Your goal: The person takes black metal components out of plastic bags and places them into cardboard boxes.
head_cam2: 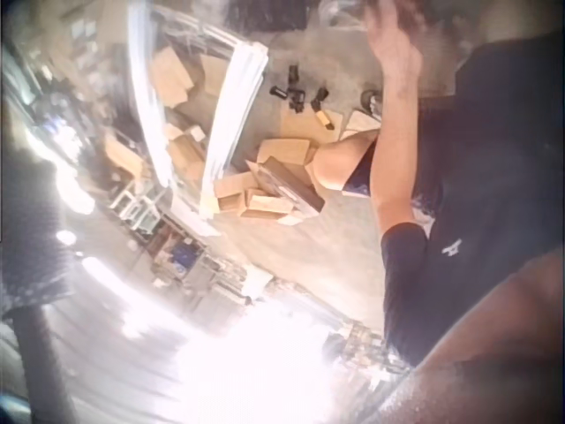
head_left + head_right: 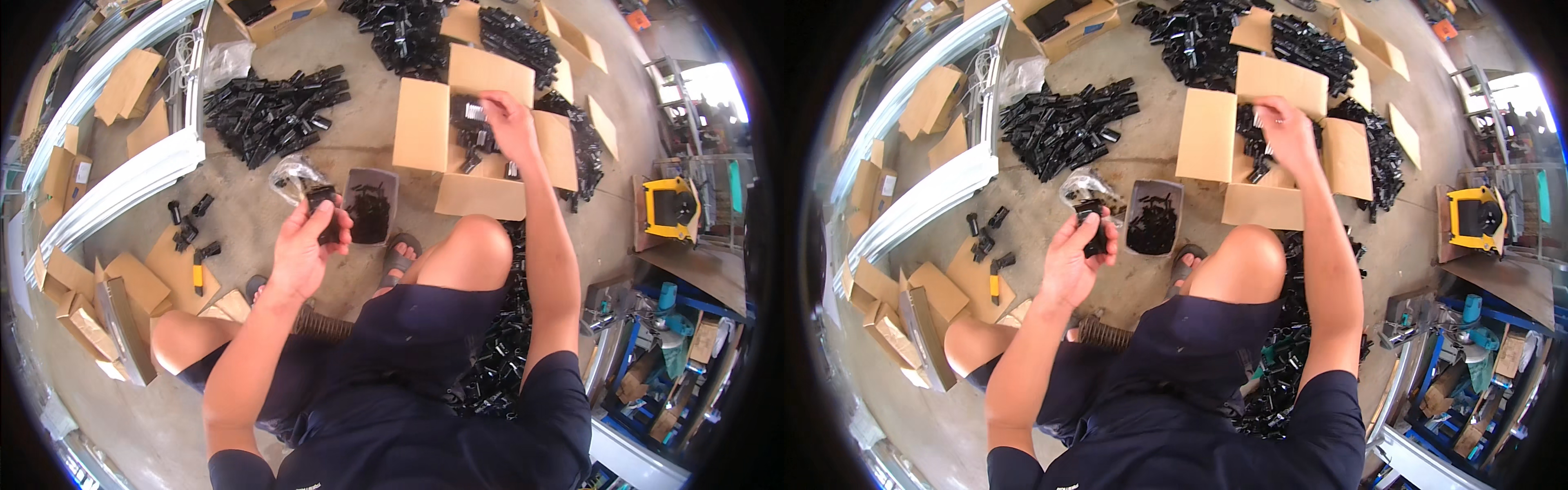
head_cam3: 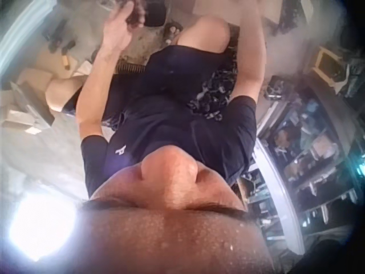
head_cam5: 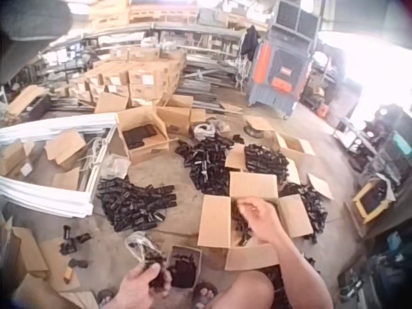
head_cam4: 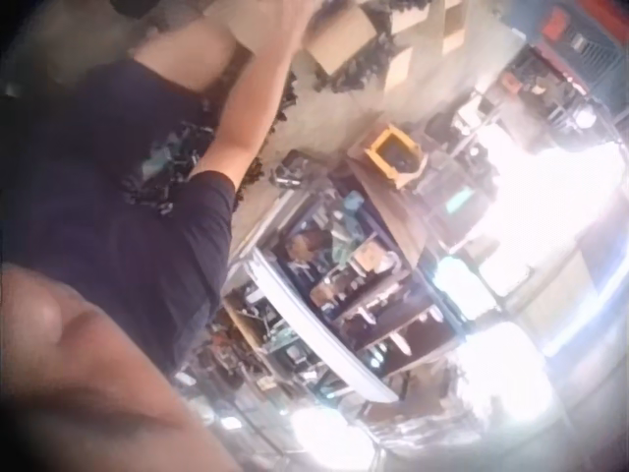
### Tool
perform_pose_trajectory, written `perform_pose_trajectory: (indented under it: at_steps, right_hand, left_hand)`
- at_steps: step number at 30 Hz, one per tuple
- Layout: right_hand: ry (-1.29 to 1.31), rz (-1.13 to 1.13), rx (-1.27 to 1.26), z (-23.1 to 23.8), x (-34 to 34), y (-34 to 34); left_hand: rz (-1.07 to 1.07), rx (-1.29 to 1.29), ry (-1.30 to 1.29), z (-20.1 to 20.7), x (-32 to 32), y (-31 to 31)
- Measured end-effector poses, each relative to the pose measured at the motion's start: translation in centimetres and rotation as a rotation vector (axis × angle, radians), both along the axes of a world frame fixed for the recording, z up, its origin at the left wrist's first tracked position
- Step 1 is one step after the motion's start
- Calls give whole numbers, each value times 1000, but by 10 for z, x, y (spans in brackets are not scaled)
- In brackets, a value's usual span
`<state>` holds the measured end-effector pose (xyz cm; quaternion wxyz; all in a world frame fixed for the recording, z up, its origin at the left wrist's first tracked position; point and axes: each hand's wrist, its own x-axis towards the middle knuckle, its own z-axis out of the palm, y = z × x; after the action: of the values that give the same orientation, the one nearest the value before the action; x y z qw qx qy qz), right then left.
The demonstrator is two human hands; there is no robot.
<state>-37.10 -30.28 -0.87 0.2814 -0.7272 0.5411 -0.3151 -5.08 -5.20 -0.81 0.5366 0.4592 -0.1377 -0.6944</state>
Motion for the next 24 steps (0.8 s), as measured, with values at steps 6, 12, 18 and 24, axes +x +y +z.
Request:
perform_pose_trajectory:
  at_steps: [6,12,18,24]
  right_hand:
    - [-137,-30,447,-105,-13,-10]
    - [50,551,322,33,100,49]
    - [55,671,473,65,192,124]
    - [-192,512,534,31,219,159]
  left_hand:
    - [121,-14,190,-8,57,23]
    - [219,-89,237,-19,48,8]
    - [197,-199,20,-24,32,4]
    - [182,-271,-342,-12,37,8]
